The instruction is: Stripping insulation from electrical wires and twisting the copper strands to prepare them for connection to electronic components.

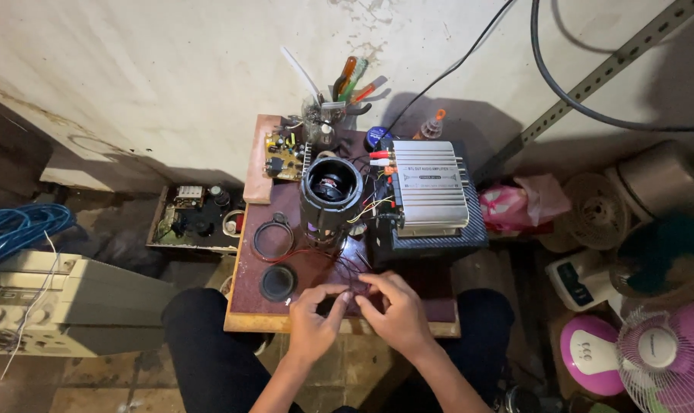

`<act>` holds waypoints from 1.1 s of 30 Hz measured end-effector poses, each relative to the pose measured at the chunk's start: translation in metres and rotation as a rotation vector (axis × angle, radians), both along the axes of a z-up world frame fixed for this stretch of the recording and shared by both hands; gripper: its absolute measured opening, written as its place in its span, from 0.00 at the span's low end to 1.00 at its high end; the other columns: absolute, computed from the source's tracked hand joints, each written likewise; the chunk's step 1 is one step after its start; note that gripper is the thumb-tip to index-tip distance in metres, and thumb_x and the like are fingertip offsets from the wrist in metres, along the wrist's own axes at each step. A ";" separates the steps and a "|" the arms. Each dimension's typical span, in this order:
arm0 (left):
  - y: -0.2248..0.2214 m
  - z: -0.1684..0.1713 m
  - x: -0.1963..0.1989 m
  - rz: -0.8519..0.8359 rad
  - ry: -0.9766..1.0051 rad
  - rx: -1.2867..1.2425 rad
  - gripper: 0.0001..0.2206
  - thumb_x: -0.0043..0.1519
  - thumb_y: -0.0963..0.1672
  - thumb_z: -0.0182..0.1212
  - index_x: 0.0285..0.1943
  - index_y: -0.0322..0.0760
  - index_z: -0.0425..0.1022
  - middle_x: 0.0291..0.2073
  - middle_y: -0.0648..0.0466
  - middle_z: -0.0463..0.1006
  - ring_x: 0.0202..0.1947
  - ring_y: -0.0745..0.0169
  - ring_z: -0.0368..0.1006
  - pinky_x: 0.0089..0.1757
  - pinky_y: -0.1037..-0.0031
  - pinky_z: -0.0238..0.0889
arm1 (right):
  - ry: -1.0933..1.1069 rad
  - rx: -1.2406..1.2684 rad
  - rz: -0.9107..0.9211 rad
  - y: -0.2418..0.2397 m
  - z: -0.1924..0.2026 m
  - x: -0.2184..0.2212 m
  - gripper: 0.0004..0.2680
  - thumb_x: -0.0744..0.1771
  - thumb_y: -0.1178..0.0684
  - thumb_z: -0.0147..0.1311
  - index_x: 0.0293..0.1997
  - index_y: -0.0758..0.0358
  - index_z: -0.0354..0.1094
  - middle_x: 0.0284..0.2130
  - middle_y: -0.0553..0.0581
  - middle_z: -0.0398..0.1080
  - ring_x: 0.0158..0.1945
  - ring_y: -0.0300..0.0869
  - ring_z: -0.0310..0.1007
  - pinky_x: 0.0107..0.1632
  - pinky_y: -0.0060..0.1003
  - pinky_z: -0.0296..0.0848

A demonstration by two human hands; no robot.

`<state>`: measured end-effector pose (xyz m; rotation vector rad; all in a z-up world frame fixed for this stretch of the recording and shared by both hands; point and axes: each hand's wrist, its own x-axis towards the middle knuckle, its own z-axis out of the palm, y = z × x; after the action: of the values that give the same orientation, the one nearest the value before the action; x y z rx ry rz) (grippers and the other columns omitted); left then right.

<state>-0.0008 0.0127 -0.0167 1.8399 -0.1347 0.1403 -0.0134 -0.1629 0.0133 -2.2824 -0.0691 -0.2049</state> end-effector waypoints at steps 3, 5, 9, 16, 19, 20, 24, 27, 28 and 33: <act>0.000 0.003 0.001 -0.005 -0.043 0.023 0.06 0.60 0.45 0.65 0.38 0.43 0.86 0.34 0.59 0.88 0.36 0.65 0.82 0.42 0.72 0.71 | -0.055 0.043 0.039 0.004 0.004 0.003 0.07 0.63 0.55 0.65 0.43 0.60 0.80 0.34 0.52 0.76 0.32 0.39 0.77 0.35 0.33 0.74; 0.000 0.000 0.000 -0.006 -0.076 0.017 0.06 0.60 0.45 0.65 0.38 0.42 0.87 0.34 0.57 0.88 0.37 0.64 0.82 0.43 0.71 0.70 | -0.124 0.048 0.101 0.006 0.007 0.002 0.05 0.65 0.57 0.61 0.40 0.67 0.79 0.32 0.57 0.75 0.34 0.44 0.76 0.37 0.38 0.75; 0.004 0.005 0.001 0.097 -0.011 -0.004 0.08 0.61 0.45 0.64 0.41 0.41 0.87 0.36 0.57 0.88 0.39 0.65 0.82 0.42 0.73 0.72 | -0.152 0.051 0.073 0.001 0.007 -0.003 0.04 0.64 0.60 0.61 0.40 0.67 0.79 0.34 0.57 0.77 0.37 0.44 0.79 0.41 0.36 0.78; -0.001 -0.001 0.001 0.115 0.000 -0.003 0.07 0.59 0.45 0.66 0.40 0.40 0.88 0.37 0.55 0.89 0.39 0.64 0.84 0.42 0.73 0.74 | -0.145 -0.025 0.062 -0.009 -0.002 -0.005 0.04 0.65 0.58 0.61 0.41 0.64 0.78 0.34 0.54 0.77 0.36 0.42 0.78 0.40 0.35 0.76; -0.004 -0.005 -0.002 0.090 -0.024 0.023 0.07 0.58 0.45 0.68 0.39 0.42 0.88 0.36 0.56 0.89 0.39 0.64 0.84 0.45 0.72 0.71 | -0.008 0.021 0.024 -0.009 -0.002 -0.007 0.07 0.64 0.53 0.63 0.44 0.60 0.79 0.34 0.50 0.76 0.31 0.39 0.73 0.36 0.34 0.71; -0.004 -0.004 -0.002 0.086 -0.018 0.023 0.06 0.58 0.45 0.69 0.39 0.43 0.88 0.36 0.58 0.89 0.40 0.65 0.83 0.46 0.73 0.69 | 0.045 0.053 -0.008 -0.008 0.000 -0.007 0.10 0.64 0.51 0.64 0.48 0.59 0.80 0.35 0.49 0.75 0.25 0.35 0.67 0.33 0.31 0.69; -0.006 0.004 -0.003 0.061 -0.072 0.050 0.06 0.58 0.45 0.69 0.39 0.43 0.88 0.35 0.58 0.89 0.38 0.65 0.84 0.46 0.71 0.71 | -0.031 0.163 -0.038 -0.001 0.019 -0.006 0.07 0.64 0.57 0.63 0.45 0.63 0.80 0.33 0.53 0.75 0.28 0.35 0.72 0.30 0.30 0.70; -0.007 0.008 -0.003 0.035 -0.098 0.034 0.06 0.59 0.45 0.68 0.38 0.43 0.88 0.34 0.59 0.89 0.37 0.64 0.83 0.46 0.70 0.70 | -0.075 0.185 -0.030 -0.002 0.016 -0.005 0.03 0.64 0.58 0.62 0.37 0.64 0.80 0.31 0.53 0.79 0.32 0.37 0.77 0.34 0.30 0.74; -0.006 0.010 -0.001 -0.068 -0.076 0.061 0.09 0.59 0.47 0.68 0.44 0.44 0.86 0.40 0.58 0.88 0.41 0.63 0.83 0.47 0.68 0.68 | 0.035 0.246 -0.095 -0.003 0.009 -0.005 0.03 0.63 0.57 0.63 0.36 0.62 0.81 0.31 0.51 0.80 0.32 0.35 0.77 0.34 0.29 0.75; -0.012 0.012 0.000 -0.328 -0.127 0.044 0.11 0.64 0.46 0.62 0.53 0.41 0.82 0.49 0.55 0.87 0.50 0.59 0.82 0.49 0.66 0.63 | 0.303 0.443 -0.175 -0.005 -0.001 -0.009 0.03 0.64 0.58 0.63 0.36 0.63 0.81 0.26 0.51 0.80 0.24 0.35 0.75 0.30 0.29 0.75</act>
<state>-0.0005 0.0011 -0.0045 1.8261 -0.5282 0.0247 -0.0224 -0.1680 0.0128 -1.8522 0.3059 0.0373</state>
